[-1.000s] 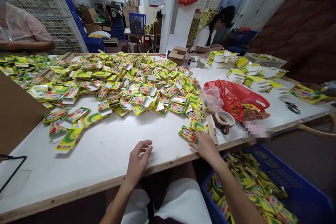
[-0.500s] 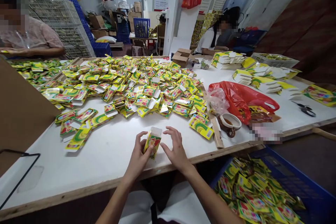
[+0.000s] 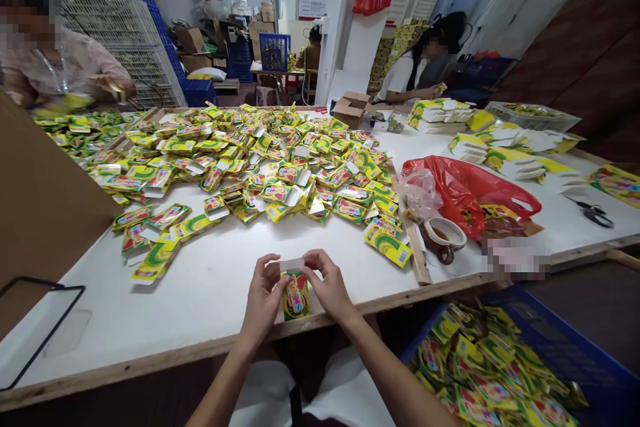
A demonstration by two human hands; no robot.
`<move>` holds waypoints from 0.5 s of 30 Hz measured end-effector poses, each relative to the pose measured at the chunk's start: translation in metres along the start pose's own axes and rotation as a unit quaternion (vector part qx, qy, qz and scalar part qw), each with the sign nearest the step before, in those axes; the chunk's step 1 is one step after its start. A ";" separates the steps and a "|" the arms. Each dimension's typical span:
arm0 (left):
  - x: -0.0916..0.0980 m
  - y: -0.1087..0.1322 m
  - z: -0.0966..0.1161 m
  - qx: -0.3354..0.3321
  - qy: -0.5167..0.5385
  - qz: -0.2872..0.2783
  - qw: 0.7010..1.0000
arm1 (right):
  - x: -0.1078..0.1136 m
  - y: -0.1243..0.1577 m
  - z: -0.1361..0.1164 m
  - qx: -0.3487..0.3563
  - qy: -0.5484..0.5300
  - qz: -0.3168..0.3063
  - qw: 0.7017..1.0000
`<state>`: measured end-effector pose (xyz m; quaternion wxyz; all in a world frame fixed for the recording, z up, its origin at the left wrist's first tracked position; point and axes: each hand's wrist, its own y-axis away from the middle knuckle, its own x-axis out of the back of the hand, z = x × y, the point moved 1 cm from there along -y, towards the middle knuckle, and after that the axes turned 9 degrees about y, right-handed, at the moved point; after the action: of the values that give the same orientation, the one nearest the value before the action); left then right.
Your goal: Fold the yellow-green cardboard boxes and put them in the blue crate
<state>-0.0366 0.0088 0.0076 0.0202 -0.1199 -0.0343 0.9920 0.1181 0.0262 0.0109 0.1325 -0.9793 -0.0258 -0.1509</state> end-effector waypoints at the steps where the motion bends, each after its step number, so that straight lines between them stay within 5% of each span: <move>1: 0.000 0.001 0.000 -0.002 -0.003 0.002 1.000 | 0.000 0.000 -0.001 0.004 -0.004 0.001 1.000; 6: -0.002 0.005 0.005 -0.018 -0.086 -0.008 0.996 | 0.000 0.006 -0.009 0.050 0.033 -0.029 0.998; 15: -0.004 -0.002 0.006 0.033 -0.052 0.052 0.997 | -0.002 -0.003 -0.016 -0.031 0.061 -0.003 0.998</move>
<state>-0.0339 0.0101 0.0146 -0.0294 -0.0695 0.0033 0.9971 0.1112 0.0253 0.0258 0.1029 -0.9719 -0.0157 -0.2113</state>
